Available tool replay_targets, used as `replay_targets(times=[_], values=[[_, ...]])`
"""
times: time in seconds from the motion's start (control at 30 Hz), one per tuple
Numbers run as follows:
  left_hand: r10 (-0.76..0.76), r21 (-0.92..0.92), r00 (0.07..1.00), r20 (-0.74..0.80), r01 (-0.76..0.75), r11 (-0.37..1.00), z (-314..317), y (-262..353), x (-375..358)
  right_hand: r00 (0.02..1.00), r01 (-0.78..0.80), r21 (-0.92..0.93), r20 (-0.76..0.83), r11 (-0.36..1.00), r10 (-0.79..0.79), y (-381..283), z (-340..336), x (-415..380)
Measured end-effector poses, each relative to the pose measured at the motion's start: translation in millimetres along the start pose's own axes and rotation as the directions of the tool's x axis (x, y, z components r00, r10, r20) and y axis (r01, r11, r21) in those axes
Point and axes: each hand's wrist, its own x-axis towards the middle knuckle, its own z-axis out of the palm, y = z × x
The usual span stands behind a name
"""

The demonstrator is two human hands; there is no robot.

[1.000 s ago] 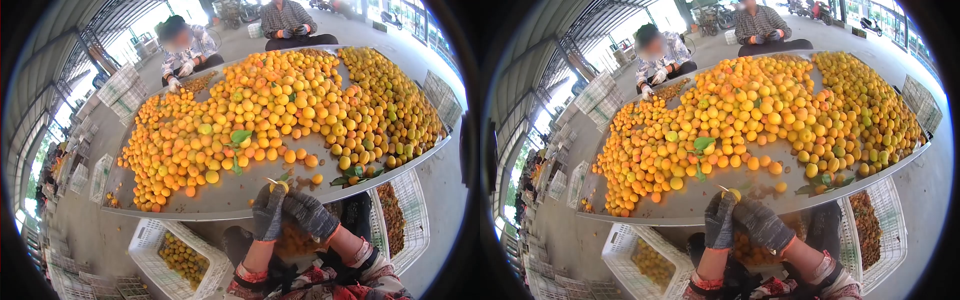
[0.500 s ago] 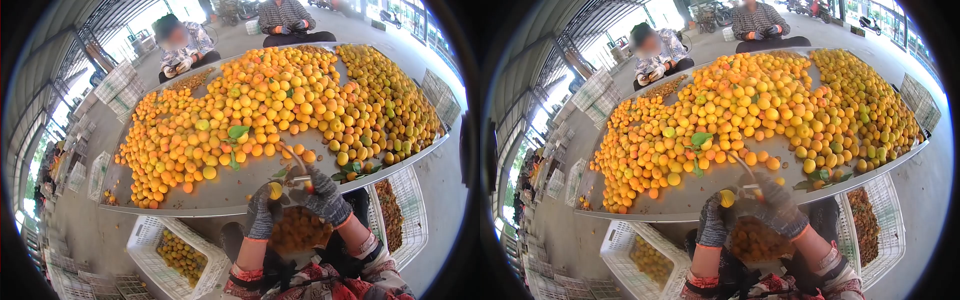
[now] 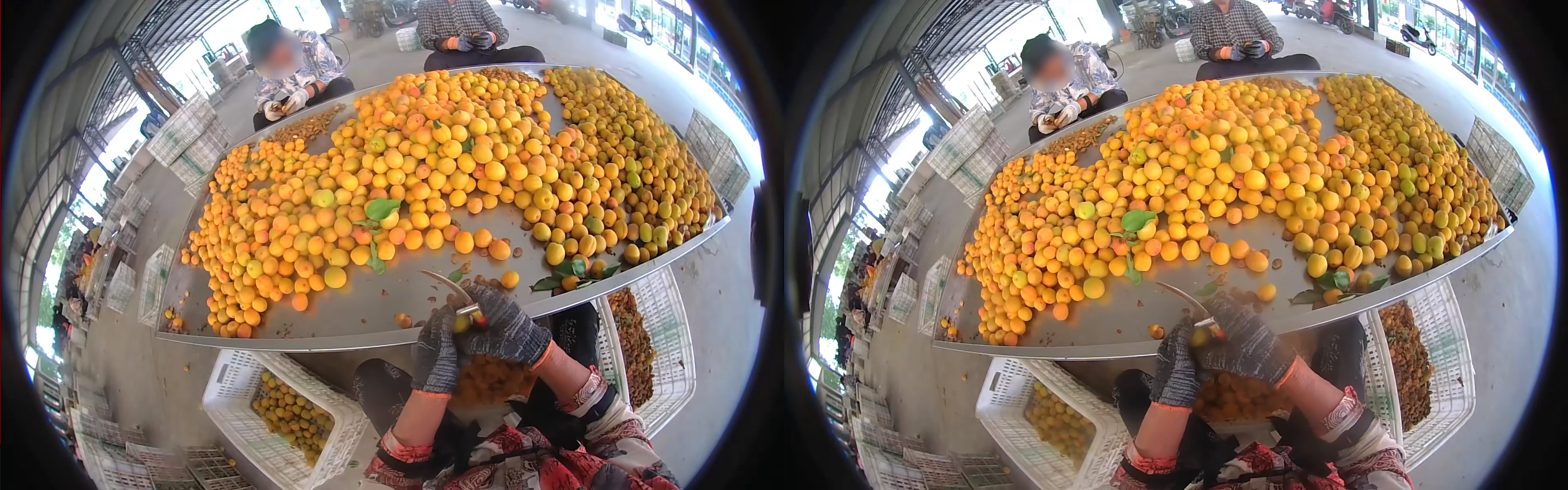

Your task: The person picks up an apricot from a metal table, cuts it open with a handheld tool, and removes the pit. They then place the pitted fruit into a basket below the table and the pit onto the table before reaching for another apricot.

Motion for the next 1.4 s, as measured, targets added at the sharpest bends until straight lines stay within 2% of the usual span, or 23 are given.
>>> replay_targets(times=[0.13, 0.17, 0.2, 0.27, 0.33, 0.37, 0.43, 0.47, 0.53, 0.67, 0.83, 0.87, 0.93, 0.97, 1.0, 1.03, 1.1, 1.17, 1.23, 1.27, 1.33, 1.37, 1.4], values=[[-0.074, -0.04, 0.996, -0.047, 0.073, 0.997, 13.5, 16.0, -10.8, 0.992, -0.067, -0.04, -0.113, 0.997, 0.062, -8.1, 3.7, -7.8], [-0.145, -0.253, 0.983, -0.113, 0.112, 0.961, 18.4, 19.4, -10.7, 0.992, -0.068, -0.039, -0.112, 0.997, 0.064, -6.2, 7.4, -9.9], [-0.226, -0.458, 0.96, -0.163, 0.129, 0.879, 22.2, 22.5, -11.4, 0.982, -0.079, 0.125, -0.163, 0.989, 0.099, -2.5, 12.4, -11.7], [-0.224, -0.52, 0.966, -0.126, 0.128, 0.845, 26.7, 29.8, -15.8, 0.968, -0.079, 0.288, -0.206, 0.954, 0.142, -3.9, 18.2, -11.8], [-0.218, -0.578, 0.972, -0.088, 0.128, 0.806, 27.2, 33.0, -18.6, 0.902, -0.069, 0.774, -0.221, 0.629, 0.371, -14.6, 21.3, -9.8], [-0.215, -0.617, 0.976, -0.035, 0.148, 0.773, 26.4, 33.8, -19.6, 0.901, -0.071, 0.774, -0.22, 0.629, 0.373, -16.8, 20.0, -11.5], [-0.21, -0.656, 0.978, 0.013, 0.167, 0.736, 19.0, 22.6, -17.3, 0.851, -0.13, 0.971, 0.006, 0.2, 0.525, -18.4, 17.3, -15.7], [-0.127, -0.65, 0.992, -0.009, 0.091, 0.754, 7.4, 2.8, -10.4, 0.851, -0.131, 0.971, 0.008, 0.199, 0.525, -13.8, 17.9, -17.5], [-0.043, -0.642, 0.999, -0.026, 0.016, 0.767, 4.2, -3.3, -6.6, 0.888, -0.034, 0.991, 0.088, -0.127, 0.452, -1.0, 18.1, -20.9], [0.046, -0.439, 0.999, -0.008, -0.045, 0.897, -2.8, -7.4, -6.3, 0.927, -0.066, 0.996, 0.083, -0.057, 0.367, -1.1, 10.1, -17.1], [0.1, -0.244, 0.993, -0.058, -0.111, 0.963, 12.8, 13.8, -17.1, 0.88, -0.185, 0.923, 0.003, 0.338, 0.475, -31.4, -2.6, -11.0], [0.125, -0.136, 0.991, -0.04, -0.129, 0.982, 12.8, 18.0, -19.9, 0.88, -0.185, 0.923, 0.002, 0.338, 0.476, -33.3, -4.7, -7.8], [0.148, -0.026, 0.989, -0.019, -0.149, 0.989, 12.8, 21.6, -22.9, 0.925, -0.315, 0.509, -0.025, 0.801, 0.379, -34.7, -9.6, 0.1], [0.277, 0.253, 0.961, -0.003, -0.267, 0.93, 12.3, 21.4, -24.7, 0.925, -0.316, 0.508, -0.024, 0.801, 0.38, -27.9, -7.5, 2.6], [0.389, 0.508, 0.92, 0.049, -0.359, 0.783, 11.1, 20.2, -26.8, 0.973, -0.197, 0.226, -0.078, 0.954, 0.219, -17.3, -2.8, 6.2], [0.388, 0.508, 0.92, 0.049, -0.358, 0.784, 8.4, 15.5, -26.3, 0.996, -0.05, -0.083, -0.079, 0.995, 0.043, -11.9, -0.5, 8.3], [0.492, 0.608, 0.865, 0.097, -0.443, 0.659, 4.4, 7.9, -23.1, 0.994, -0.086, -0.057, -0.068, 0.995, 0.082, -17.5, -2.0, 6.3], [0.478, 0.539, 0.875, 0.076, -0.44, 0.719, 9.6, 13.3, -22.2, 0.991, -0.122, -0.033, -0.056, 0.992, 0.12, -12.3, 2.3, 4.5], [0.464, 0.465, 0.884, 0.057, -0.435, 0.771, 16.6, 24.0, -21.9, 0.956, -0.18, 0.405, -0.142, 0.896, 0.256, 9.1, 17.9, -0.4], [0.394, 0.379, 0.919, -0.002, -0.364, 0.851, 18.3, 28.3, -22.1, 0.956, -0.181, 0.405, -0.14, 0.896, 0.256, 7.3, 19.9, -4.4], [0.316, 0.285, 0.947, -0.052, -0.289, 0.914, 21.3, 37.1, -23.2, 0.879, -0.231, 0.76, -0.105, 0.607, 0.466, -7.6, 17.5, -8.9], [0.133, 0.076, 0.985, -0.108, -0.126, 0.989, 22.6, 41.5, -24.6, 0.879, -0.232, 0.76, -0.104, 0.607, 0.466, -11.6, 14.4, -9.9], [-0.061, -0.142, 0.99, -0.124, 0.043, 0.989, 22.8, 43.3, -25.4, 0.869, -0.205, 0.853, -0.067, 0.479, 0.491, -14.5, 10.7, -10.4]])
